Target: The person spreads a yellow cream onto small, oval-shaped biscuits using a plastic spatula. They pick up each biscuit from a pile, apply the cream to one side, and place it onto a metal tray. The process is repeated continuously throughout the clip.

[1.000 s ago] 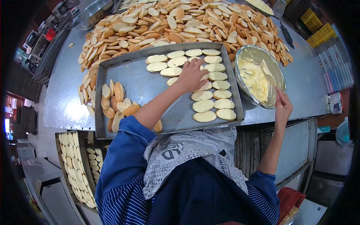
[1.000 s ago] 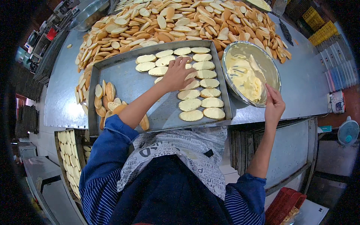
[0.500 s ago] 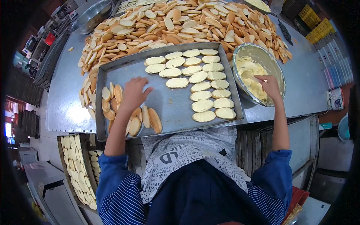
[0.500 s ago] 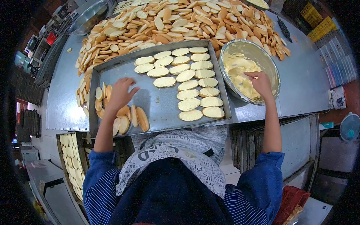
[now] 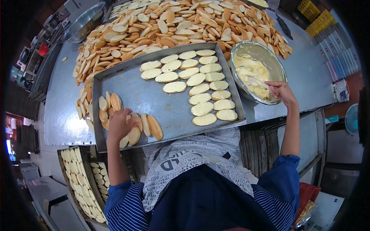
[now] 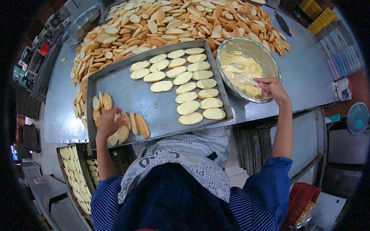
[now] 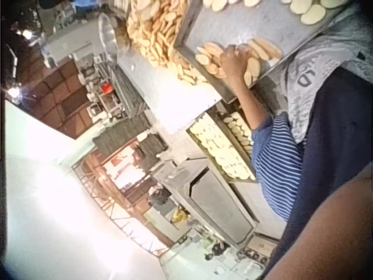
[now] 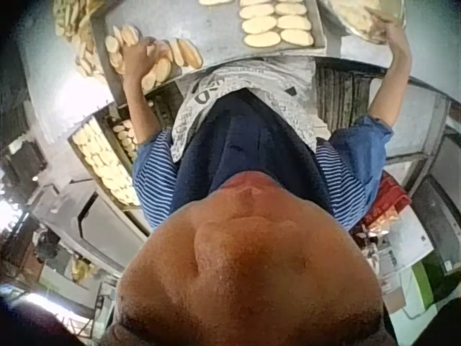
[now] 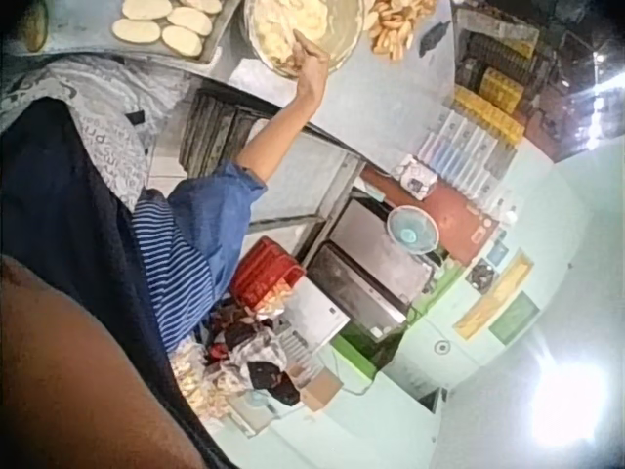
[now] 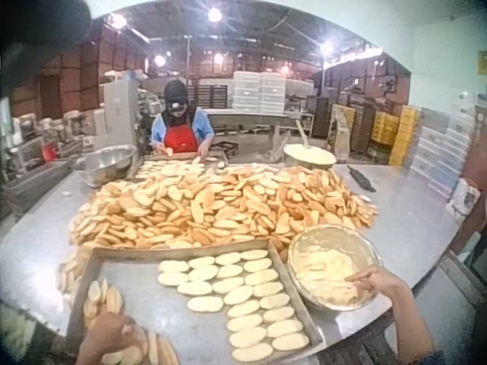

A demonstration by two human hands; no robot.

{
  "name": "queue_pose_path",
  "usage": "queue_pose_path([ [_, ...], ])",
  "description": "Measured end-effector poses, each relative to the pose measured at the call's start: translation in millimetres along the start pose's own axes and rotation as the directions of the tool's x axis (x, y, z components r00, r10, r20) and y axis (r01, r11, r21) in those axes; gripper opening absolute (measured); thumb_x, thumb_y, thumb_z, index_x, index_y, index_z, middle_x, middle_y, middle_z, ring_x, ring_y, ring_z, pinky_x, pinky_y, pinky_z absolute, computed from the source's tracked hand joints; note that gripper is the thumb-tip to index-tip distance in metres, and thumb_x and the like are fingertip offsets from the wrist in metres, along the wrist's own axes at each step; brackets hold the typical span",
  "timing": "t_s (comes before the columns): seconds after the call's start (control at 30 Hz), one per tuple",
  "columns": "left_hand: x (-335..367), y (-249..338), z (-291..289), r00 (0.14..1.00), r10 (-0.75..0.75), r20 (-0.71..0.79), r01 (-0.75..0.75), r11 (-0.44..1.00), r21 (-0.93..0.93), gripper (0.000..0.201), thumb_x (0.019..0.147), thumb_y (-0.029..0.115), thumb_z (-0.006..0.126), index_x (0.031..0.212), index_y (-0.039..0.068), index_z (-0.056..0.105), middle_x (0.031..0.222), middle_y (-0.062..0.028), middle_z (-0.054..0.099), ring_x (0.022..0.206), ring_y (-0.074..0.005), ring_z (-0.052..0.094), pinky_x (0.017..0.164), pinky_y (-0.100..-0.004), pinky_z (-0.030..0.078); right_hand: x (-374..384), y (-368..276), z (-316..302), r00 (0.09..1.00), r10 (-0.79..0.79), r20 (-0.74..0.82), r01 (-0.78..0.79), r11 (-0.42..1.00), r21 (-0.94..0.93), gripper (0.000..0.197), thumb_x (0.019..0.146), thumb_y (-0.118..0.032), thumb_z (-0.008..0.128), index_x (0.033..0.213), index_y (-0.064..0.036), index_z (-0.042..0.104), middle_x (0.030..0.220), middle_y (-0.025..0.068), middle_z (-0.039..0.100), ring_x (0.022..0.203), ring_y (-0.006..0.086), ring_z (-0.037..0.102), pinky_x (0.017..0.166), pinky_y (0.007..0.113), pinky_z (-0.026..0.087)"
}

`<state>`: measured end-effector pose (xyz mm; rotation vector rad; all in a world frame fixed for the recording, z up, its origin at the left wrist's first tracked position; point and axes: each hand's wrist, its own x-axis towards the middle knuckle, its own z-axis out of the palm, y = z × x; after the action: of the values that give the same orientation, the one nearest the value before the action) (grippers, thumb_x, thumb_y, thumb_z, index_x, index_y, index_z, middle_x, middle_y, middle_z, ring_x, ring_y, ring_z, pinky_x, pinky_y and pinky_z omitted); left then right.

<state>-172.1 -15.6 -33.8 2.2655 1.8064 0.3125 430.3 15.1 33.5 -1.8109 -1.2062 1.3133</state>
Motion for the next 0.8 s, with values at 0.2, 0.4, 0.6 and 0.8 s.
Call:
queue_pose_path([
  [0.2,2,12,9,0.995,0.094,-0.043,-0.093,0.996,0.011,0.039,0.072,0.022,0.074,0.103,0.007,0.057,0.097,-0.0105,0.060,0.089,-0.0317,0.057,0.080,-0.0412,0.044,-4,-7,-3,0.982,0.061,-0.178,-0.063,0.998,-0.005,0.033,0.081,0.003,0.054,0.110,-0.0051,0.068,0.066,-0.0022,0.058,0.049,0.0043,0.041,0.044,0.019,0.032],
  [0.4,13,29,18,0.997,0.077,-0.005,-0.077,0.997,-0.029,0.042,0.072,0.020,0.072,0.109,0.011,0.056,0.104,-0.0091,0.059,0.096,-0.0304,0.055,0.082,-0.0434,0.041,13,2,6,0.942,-0.245,-0.231,0.188,0.952,-0.241,0.029,0.081,0.006,0.053,0.103,-0.0041,0.070,0.075,0.0007,0.063,0.053,0.0059,0.047,0.048,0.020,0.036],
  [0.6,10,37,18,0.989,0.136,-0.056,-0.139,0.989,-0.044,0.042,0.074,0.024,0.073,0.110,0.010,0.058,0.107,-0.0103,0.058,0.098,-0.0313,0.055,0.082,-0.0430,0.041,-6,-16,13,0.772,-0.623,-0.124,0.466,0.688,-0.556,0.034,0.076,0.011,0.052,0.102,-0.0026,0.070,0.087,0.0077,0.068,0.074,0.0141,0.061,0.067,0.024,0.046],
  [0.8,-2,37,16,0.987,0.144,-0.067,-0.150,0.983,-0.108,0.048,0.069,0.023,0.077,0.111,0.009,0.057,0.108,-0.0117,0.057,0.098,-0.0333,0.055,0.081,-0.0441,0.043,-25,-15,11,0.895,-0.445,-0.036,0.386,0.811,-0.440,0.033,0.076,0.011,0.052,0.100,-0.0029,0.070,0.087,0.0095,0.069,0.074,0.0150,0.060,0.067,0.024,0.045],
])
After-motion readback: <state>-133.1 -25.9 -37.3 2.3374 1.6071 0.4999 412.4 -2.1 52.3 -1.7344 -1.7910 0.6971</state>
